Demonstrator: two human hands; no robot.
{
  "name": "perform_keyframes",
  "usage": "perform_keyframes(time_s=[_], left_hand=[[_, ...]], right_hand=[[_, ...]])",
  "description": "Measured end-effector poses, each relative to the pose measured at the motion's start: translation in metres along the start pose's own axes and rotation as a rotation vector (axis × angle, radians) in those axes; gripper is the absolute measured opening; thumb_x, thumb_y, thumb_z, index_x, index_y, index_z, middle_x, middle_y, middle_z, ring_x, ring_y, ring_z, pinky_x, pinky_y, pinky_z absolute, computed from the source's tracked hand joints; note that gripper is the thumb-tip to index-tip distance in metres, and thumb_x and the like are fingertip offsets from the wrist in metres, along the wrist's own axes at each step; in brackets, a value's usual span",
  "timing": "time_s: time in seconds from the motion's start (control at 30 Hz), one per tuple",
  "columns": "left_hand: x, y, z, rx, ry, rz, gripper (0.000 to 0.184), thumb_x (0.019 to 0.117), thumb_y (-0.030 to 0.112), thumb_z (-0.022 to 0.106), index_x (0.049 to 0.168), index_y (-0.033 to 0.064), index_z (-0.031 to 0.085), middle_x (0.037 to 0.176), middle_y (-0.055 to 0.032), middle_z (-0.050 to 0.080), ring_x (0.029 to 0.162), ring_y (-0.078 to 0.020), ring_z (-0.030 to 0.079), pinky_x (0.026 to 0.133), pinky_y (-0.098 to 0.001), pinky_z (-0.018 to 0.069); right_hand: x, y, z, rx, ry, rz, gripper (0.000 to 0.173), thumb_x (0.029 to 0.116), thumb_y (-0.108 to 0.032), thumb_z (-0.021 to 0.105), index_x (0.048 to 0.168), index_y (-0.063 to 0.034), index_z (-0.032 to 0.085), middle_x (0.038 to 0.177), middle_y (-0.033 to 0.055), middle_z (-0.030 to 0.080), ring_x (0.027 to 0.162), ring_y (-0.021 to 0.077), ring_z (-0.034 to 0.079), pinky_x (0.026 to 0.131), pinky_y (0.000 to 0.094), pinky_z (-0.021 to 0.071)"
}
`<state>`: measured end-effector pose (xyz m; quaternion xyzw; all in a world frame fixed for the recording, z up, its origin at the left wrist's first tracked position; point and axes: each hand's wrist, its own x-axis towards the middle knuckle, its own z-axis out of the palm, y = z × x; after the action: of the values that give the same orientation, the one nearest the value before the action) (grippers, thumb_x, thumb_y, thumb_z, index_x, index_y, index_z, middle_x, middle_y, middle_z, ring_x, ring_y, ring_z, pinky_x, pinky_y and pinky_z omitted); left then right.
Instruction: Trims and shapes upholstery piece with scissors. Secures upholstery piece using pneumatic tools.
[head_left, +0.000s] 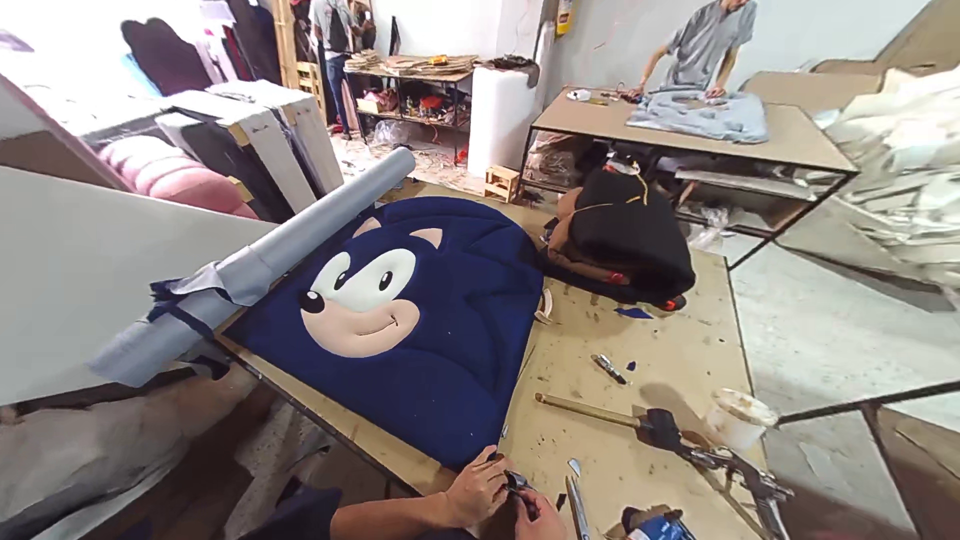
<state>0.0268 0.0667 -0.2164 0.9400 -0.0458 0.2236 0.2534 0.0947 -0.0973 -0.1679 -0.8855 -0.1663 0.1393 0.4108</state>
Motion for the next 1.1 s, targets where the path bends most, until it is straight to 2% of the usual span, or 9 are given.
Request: perform_keyframes(time_s=[0.27,0.33,0.43,0.5,0.63,0.73,0.83,0.93,1.1], left_hand=[[0.004,-0.003,-0.009,-0.056,0.044,0.178,0.015,0.0992,0.005,0.061,0.1,0.0026,0.076,0.131,-0.0092,0.07,0.131,-0.0226,0.061,0.122,-0.0537,0.0354],[0.004,-0.002,-0.008,-0.097,0.044,0.17,0.014,0.0985,0.004,0.062,0.099,0.0024,0.076,0.13,-0.0104,0.07,0.13,-0.0241,0.062,0.121,-0.0561,0.0364],[0.015,-0.006,-0.006,-0.11,0.041,0.162,0.017,0.0992,0.005,0.061,0.107,0.0015,0.076,0.129,-0.0102,0.071,0.128,-0.0242,0.063,0.12,-0.0568,0.0367],[0.004,-0.001,-0.004,-0.087,-0.011,0.122,0.02,0.1005,0.008,0.06,0.111,0.0017,0.076,0.13,-0.0085,0.071,0.128,-0.0232,0.063,0.121,-0.0564,0.0353],[0.006,-0.002,-0.008,-0.025,-0.21,0.056,0.025,0.1035,0.011,0.051,0.112,0.0013,0.073,0.136,-0.0094,0.066,0.132,-0.0251,0.059,0.125,-0.0547,0.026],[0.009,-0.005,-0.001,-0.072,-0.208,0.009,0.026,0.1056,0.01,0.047,0.108,0.0018,0.072,0.135,-0.0104,0.066,0.131,-0.0252,0.059,0.125,-0.0537,0.0254],[0.011,-0.003,-0.007,-0.136,-0.208,-0.025,0.023,0.1044,0.005,0.049,0.109,0.003,0.071,0.132,-0.0101,0.068,0.13,-0.0244,0.061,0.125,-0.0532,0.0275],[0.007,-0.005,-0.01,-0.182,-0.187,0.011,0.025,0.1037,0.001,0.052,0.12,0.0039,0.071,0.128,-0.0104,0.071,0.127,-0.0239,0.063,0.123,-0.055,0.0296],[-0.001,-0.018,-0.006,-0.22,-0.141,0.13,0.021,0.1005,0.003,0.059,0.114,0.0058,0.076,0.131,-0.0097,0.07,0.128,-0.0257,0.063,0.121,-0.0568,0.0315]], right_hand=[[0.006,-0.006,-0.002,-0.003,0.015,0.003,0.013,0.0884,-0.01,0.072,0.099,-0.0035,0.076,0.094,0.012,0.073,0.085,0.0248,0.071,0.08,0.0481,0.06],[0.005,-0.006,-0.001,-0.017,-0.009,-0.001,0.016,0.0896,-0.011,0.07,0.103,-0.0035,0.075,0.098,0.012,0.073,0.087,0.0235,0.071,0.081,0.0454,0.0604],[0.015,-0.006,-0.003,-0.066,-0.05,-0.028,0.021,0.0885,-0.013,0.07,0.108,-0.0042,0.074,0.106,0.0128,0.073,0.097,0.0238,0.07,0.087,0.0441,0.0592],[0.006,-0.005,-0.003,-0.099,-0.112,-0.021,0.026,0.0877,-0.014,0.071,0.112,-0.005,0.074,0.11,0.0135,0.072,0.1,0.0245,0.07,0.09,0.0434,0.059],[0.006,-0.004,-0.001,-0.112,-0.141,-0.025,0.028,0.0885,-0.011,0.073,0.116,-0.0037,0.072,0.117,0.0177,0.068,0.095,0.0295,0.069,0.084,0.0478,0.0593],[0.004,0.002,-0.001,-0.089,-0.102,-0.085,0.023,0.0896,-0.01,0.073,0.112,-0.0053,0.073,0.115,0.0151,0.068,0.091,0.0253,0.069,0.08,0.0436,0.0604],[0.001,0.011,0.001,-0.039,-0.033,-0.202,0.009,0.0912,-0.003,0.069,0.099,-0.0027,0.074,0.111,0.014,0.07,0.1,0.024,0.07,0.088,0.0413,0.0597],[-0.007,0.02,0.002,0.0,-0.03,-0.275,0.01,0.093,0.002,0.063,0.094,0.0004,0.073,0.116,0.0161,0.07,0.108,0.0254,0.069,0.095,0.0406,0.0578],[0.004,0.028,0.012,0.073,0.033,-0.286,0.009,0.0918,0.0,0.064,0.09,0.0002,0.072,0.109,0.015,0.072,0.104,0.0224,0.07,0.091,0.0354,0.0589]])
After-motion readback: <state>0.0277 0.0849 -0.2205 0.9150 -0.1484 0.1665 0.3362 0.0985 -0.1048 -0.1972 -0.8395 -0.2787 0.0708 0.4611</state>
